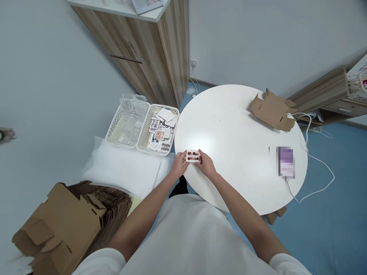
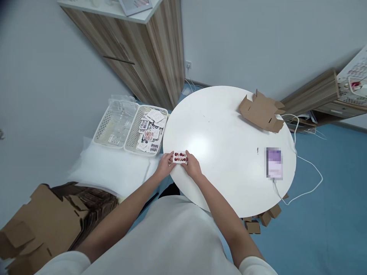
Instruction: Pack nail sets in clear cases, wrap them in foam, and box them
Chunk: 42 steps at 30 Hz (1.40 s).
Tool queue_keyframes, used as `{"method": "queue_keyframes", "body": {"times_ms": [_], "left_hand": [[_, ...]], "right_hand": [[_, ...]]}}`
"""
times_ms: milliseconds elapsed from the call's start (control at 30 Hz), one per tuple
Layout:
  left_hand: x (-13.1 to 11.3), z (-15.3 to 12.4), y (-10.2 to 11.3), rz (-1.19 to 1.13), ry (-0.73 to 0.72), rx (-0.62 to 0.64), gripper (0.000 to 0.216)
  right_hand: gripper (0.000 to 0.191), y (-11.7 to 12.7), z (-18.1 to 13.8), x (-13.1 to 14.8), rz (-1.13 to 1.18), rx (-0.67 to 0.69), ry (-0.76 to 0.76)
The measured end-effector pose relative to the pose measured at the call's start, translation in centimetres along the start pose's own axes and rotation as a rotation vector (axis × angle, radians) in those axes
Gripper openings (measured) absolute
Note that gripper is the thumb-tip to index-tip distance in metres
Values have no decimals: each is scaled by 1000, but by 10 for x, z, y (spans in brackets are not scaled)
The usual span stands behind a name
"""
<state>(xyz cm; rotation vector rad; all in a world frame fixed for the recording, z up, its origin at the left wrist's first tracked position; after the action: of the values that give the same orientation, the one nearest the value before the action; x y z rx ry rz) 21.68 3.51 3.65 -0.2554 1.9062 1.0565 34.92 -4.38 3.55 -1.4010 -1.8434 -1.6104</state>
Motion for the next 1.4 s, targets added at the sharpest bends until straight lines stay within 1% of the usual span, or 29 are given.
{"method": "queue_keyframes", "body": {"times_ms": [67,167,267,433,533,667,867,1000,1133,1267,1400], "left_hand": [[10,16,6,59,14,35,56],[21,35,8,148,21,95,57],[25,45,7,227,12,137,59],[24,41,5,259,-12,141,62],[23,36,4,229,-12,147,60],[23,38,3,197,-22,151,59],[25,38,3,126,-39,128,61],[19,28,9,108,-60,51,61],[19,5,24,110,-42,-9,55],[29,-26,47,120,28,-109,50],[40,-48,80,134,86,-208,44]], "right_hand": [[67,-11,15,3,-47,-11,-26],[65,-24,33,5,-106,-19,-78],[65,-31,41,5,-141,-28,-137],[69,-37,33,5,-133,-95,-186],[64,-39,28,5,-72,-167,-192],[59,-41,30,6,-9,-232,-202],[62,-39,32,8,22,-228,-193],[64,-31,25,8,74,-198,-170],[59,-17,16,9,116,-203,-112],[52,-8,7,16,155,-195,-34],[44,-11,7,39,149,-142,96]]}}
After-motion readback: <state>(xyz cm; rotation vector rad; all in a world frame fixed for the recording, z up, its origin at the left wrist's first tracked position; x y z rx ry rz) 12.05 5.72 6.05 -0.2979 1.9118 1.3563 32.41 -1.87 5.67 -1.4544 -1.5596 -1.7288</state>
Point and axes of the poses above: each hand's wrist, its own z-axis towards the middle knuckle, its own y-axis out of the back of the hand, x = y × z, the point moved 5 cm from there along z, towards the middle knuckle, and after that the axes turned 3 degrees about z, right-handed, at the moved point
